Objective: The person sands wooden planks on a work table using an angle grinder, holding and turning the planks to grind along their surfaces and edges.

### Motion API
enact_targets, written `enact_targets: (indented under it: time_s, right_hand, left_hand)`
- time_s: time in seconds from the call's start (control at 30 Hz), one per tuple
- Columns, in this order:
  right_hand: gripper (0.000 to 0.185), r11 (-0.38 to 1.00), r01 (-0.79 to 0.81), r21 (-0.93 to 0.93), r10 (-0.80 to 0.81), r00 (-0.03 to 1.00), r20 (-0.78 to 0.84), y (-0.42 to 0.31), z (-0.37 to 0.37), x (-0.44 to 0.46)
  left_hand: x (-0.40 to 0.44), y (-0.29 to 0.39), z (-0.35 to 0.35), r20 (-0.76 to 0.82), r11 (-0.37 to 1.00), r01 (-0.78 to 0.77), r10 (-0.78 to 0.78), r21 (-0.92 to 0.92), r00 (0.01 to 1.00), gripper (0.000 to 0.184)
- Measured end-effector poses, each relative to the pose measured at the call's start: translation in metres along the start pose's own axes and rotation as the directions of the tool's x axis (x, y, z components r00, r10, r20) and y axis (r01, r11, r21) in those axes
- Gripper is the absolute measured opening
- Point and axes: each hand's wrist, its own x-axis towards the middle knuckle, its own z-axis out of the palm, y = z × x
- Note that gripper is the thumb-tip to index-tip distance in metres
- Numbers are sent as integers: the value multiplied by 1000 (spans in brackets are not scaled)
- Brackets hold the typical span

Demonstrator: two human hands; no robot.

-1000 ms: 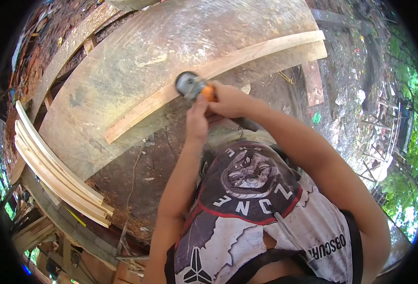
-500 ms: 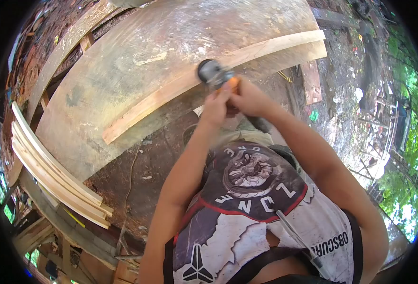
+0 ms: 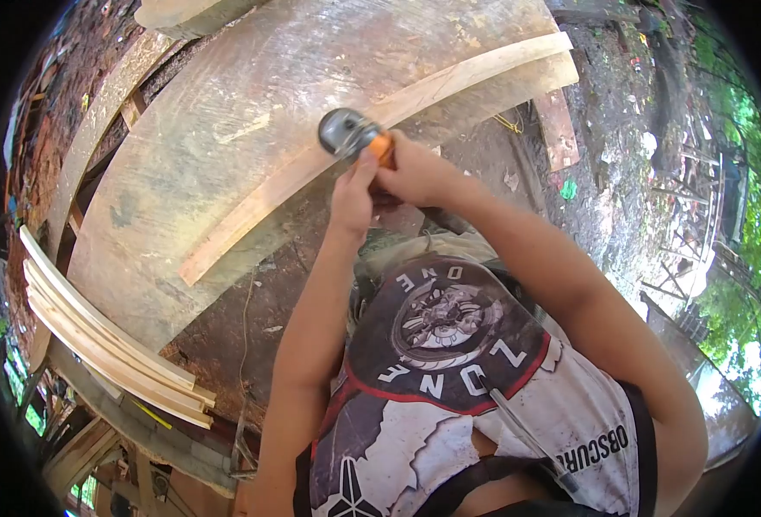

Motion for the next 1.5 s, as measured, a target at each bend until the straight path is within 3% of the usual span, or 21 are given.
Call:
enact_targets:
  time_s: [0.17,0.33,0.43,0.5,0.6,1.03,1.33,1.47,1.5]
  right_hand:
    - [67,994,-14,112,22,997,-69,43,-47,4]
    - [67,987,31,159,-13,994,-111,76,-82,12]
    - [66,983,-45,180,57,996,-61,94,-104,15]
    - [66,976,10,219,11,995,-98,107,-116,17]
    - [67,982,-35,185,52,995,-87,129,-142,17]
    - [71,962,-23,270,57,992,-116,204,-225,28]
    - [59,905,-24,425,78,991,-109,245,-287,21]
    - [51,924,-50,380,152,958,-244,286,-304,29]
    - [48,900,-45,435,152,965,-215,290,-315,26]
  left_hand:
    - [37,9,58,98,995,-40,31,91,995,59]
    - [57,13,104,89,991,-22,11,129,996,59]
    - [71,15,128,63,984,-8,-3,177,998,60]
    - [80,15,146,69,987,12,-23,160,997,63]
    - [94,11,176,65,991,-48,41,123,997,58]
    - [154,16,272,156,970,2,-41,244,987,64]
    - [194,19,345,175,964,-6,-43,265,984,57]
    - [216,21,382,231,926,-19,-74,378,970,63]
    - [222,18,394,227,950,-34,-40,311,973,55]
